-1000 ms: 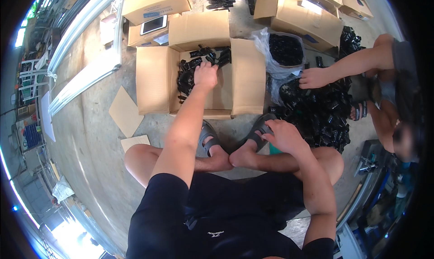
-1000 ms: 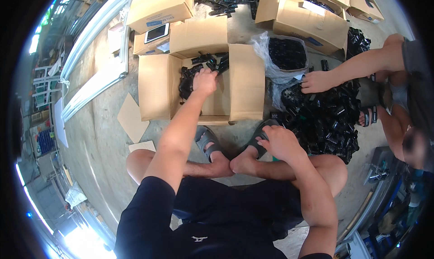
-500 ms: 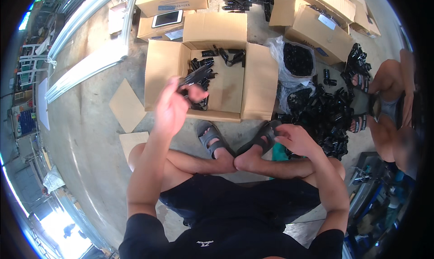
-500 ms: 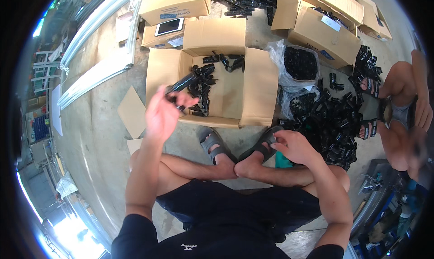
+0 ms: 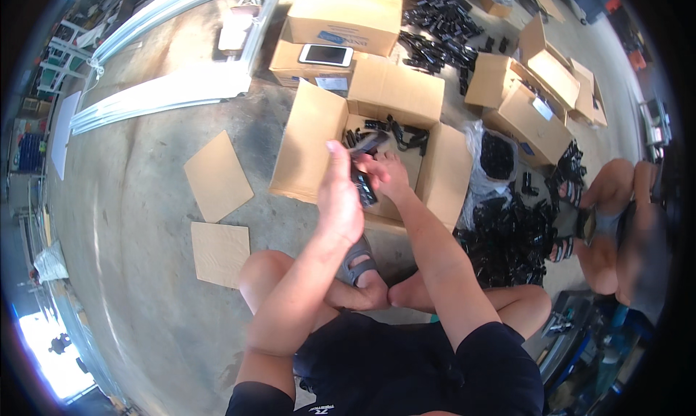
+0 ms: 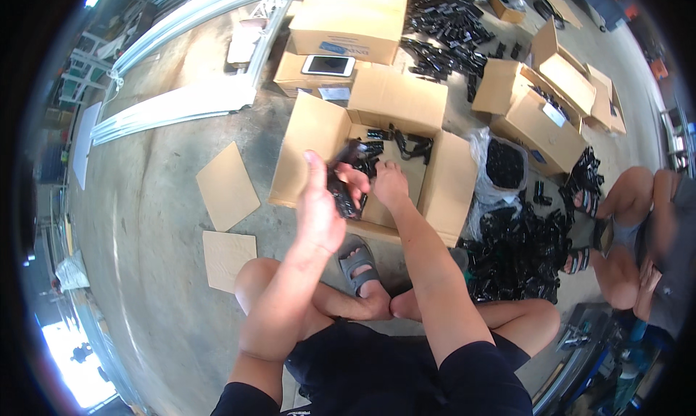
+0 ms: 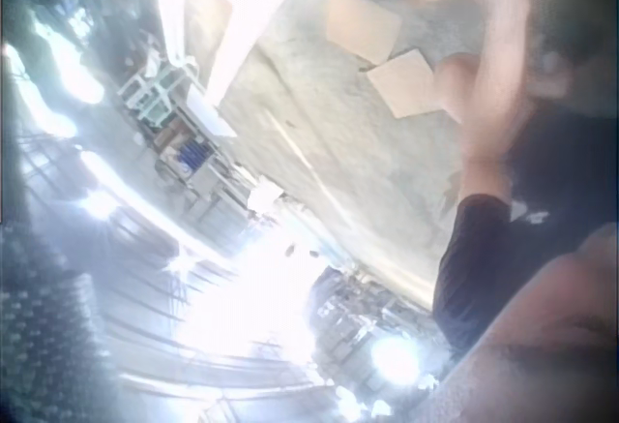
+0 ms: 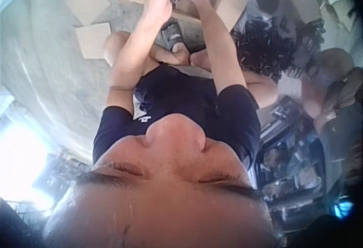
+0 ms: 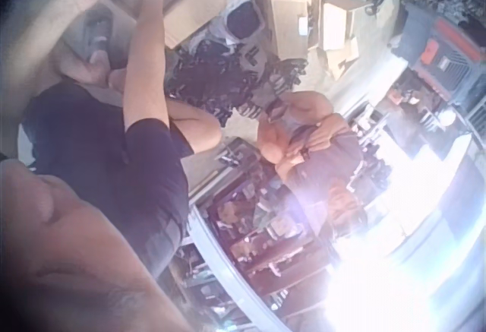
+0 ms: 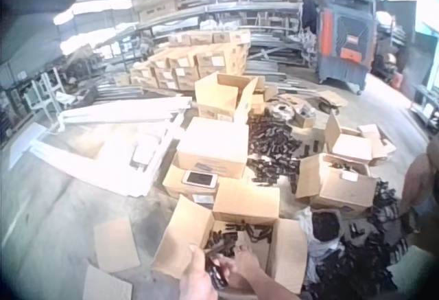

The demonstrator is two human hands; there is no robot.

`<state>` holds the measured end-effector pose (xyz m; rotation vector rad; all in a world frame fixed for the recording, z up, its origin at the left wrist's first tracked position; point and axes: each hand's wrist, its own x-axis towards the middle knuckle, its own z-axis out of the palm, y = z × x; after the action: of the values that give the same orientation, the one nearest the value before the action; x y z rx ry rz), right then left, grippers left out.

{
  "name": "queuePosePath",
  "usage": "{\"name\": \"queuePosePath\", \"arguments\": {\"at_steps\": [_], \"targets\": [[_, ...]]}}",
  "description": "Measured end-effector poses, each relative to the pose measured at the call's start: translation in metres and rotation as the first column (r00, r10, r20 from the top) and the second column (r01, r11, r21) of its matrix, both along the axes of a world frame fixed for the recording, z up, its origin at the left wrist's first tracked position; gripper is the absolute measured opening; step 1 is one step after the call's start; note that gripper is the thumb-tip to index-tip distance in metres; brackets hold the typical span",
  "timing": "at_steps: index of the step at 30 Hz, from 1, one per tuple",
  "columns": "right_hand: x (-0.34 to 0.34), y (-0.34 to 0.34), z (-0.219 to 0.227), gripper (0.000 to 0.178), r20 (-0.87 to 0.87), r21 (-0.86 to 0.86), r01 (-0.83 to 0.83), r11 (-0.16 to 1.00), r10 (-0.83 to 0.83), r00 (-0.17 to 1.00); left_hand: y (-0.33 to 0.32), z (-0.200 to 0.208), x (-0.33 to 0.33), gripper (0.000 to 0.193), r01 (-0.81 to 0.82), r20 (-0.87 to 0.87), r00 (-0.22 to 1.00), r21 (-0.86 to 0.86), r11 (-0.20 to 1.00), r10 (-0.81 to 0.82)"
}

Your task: The person sits on the floor surrounded by cardboard boxes and repeatedly picks up small black plastic components. They manipulate the parts by hand, snapping pieces together and separating them, then place the items back into the boxes or onto the floor.

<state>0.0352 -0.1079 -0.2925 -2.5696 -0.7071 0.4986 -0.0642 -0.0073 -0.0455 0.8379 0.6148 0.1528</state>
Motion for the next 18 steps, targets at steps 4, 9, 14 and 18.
{"name": "queuePosePath", "arguments": {"at_steps": [4,9,14,18], "targets": [[-0.016,0.010,0.050,0.039,-0.155,-0.046,-0.042,0.998,0.035,0.987,-0.006,0.001,0.005,0.064,0.080,0.016,0.997,-0.061,0.995,-0.080],[-0.024,-0.005,0.020,0.034,-0.249,0.520,0.210,0.828,-0.088,0.964,-0.020,-0.008,0.021,0.045,0.170,0.089,0.982,-0.055,0.984,-0.165],[-0.032,-0.072,0.099,0.021,-0.612,0.476,0.517,0.712,-0.154,0.776,-0.032,-0.012,0.020,0.044,0.216,0.121,0.971,-0.070,0.974,-0.206],[-0.035,-0.164,0.169,0.019,-0.713,0.542,0.669,0.509,-0.144,0.686,-0.062,-0.003,0.013,0.048,0.297,0.127,0.950,-0.074,0.952,-0.286]]}}
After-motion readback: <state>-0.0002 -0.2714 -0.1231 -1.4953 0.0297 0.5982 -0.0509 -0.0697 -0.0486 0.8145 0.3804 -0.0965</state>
